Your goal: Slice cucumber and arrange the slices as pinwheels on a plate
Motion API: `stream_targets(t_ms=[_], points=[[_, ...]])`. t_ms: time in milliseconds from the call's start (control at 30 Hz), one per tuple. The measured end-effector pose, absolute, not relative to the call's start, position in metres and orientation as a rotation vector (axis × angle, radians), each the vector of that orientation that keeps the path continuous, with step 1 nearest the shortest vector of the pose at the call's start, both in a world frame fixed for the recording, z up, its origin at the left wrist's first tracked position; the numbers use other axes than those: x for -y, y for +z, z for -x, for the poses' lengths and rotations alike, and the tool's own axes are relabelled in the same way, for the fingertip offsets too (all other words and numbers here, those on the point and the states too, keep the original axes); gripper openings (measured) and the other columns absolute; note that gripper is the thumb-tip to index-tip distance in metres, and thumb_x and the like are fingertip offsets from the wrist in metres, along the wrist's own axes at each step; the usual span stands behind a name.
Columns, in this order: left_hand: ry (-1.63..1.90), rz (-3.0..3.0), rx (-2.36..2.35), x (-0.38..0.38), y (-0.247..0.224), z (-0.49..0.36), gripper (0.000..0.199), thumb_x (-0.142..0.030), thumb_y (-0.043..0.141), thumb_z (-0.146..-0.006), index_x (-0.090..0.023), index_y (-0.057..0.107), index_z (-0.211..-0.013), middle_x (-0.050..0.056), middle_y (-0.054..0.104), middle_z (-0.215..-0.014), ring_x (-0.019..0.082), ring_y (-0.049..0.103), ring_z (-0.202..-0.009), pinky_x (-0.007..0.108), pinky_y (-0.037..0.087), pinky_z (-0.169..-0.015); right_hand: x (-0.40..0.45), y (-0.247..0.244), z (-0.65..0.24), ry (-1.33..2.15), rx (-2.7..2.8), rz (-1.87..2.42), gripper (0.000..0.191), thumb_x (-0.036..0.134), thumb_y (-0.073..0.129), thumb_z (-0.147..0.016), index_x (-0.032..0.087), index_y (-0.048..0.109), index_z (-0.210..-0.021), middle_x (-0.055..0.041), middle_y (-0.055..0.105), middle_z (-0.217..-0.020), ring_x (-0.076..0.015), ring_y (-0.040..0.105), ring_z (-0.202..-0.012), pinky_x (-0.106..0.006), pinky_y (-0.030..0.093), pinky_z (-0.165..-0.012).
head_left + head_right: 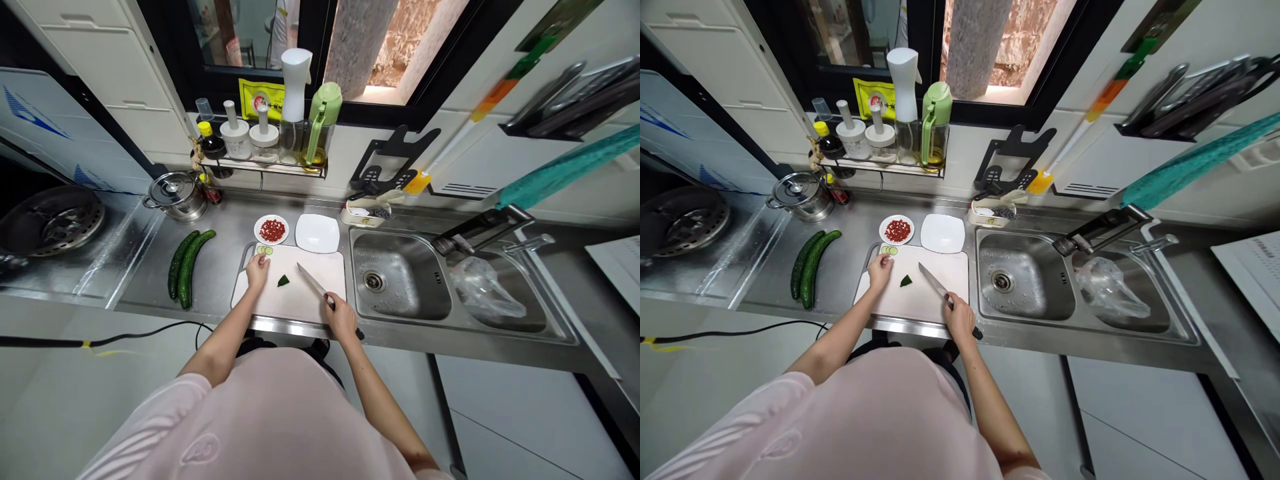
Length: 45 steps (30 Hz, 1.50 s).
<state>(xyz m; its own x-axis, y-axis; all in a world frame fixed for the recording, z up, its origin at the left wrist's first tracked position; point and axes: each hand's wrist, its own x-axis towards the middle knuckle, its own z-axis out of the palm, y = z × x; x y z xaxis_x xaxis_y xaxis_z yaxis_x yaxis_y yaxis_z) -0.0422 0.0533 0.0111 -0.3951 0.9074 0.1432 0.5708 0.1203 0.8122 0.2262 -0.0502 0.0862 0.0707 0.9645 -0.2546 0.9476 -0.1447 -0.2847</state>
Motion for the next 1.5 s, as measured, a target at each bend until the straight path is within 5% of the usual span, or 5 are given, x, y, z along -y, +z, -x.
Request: stream_targets(t_ms=[400, 767, 1500], points=[[1.192, -1.666, -1.782, 0.006, 0.015, 0.020, 0.020, -0.031, 0.050, -0.086, -0.018, 0.063, -0.095, 0.006, 0.060, -0.092, 0.013, 0.058, -0.079, 0.026, 0.049, -0.073, 0.042, 0.091, -0.214, 0.726, 2.053, 2.303, 0.040, 0.045, 0.030, -0.095, 0.029, 0.058, -0.120, -0.0042, 0.068, -0.097, -0.0170, 0.061, -0.086, -0.024, 0.036, -0.067], [1.135, -2.005, -1.640, 0.011, 0.011, 0.012, 0.022, -0.029, 0.049, -0.088, -0.023, 0.064, -0.103, 0.007, 0.062, -0.101, 0.018, 0.057, -0.098, 0.034, 0.047, -0.089, 0.032, 0.101, -0.192, 0.673, 2.351, 2.195, 0.037, 0.039, 0.027, -0.097, 0.022, 0.056, -0.112, -0.0069, 0.068, -0.090, -0.0181, 0.062, -0.085, -0.024, 0.035, -0.069], [1.062, -2.065, -1.598, 0.008, 0.007, 0.012, 0.026, -0.027, 0.044, -0.090, -0.025, 0.065, -0.106, 0.006, 0.064, -0.098, 0.017, 0.059, -0.093, 0.033, 0.048, -0.085, 0.032, 0.106, -0.164, 0.730, 2.527, 2.080, 0.028, 0.031, 0.028, -0.097, 0.018, 0.049, -0.110, -0.0100, 0.066, -0.090, -0.0204, 0.062, -0.085, -0.028, 0.038, -0.072]])
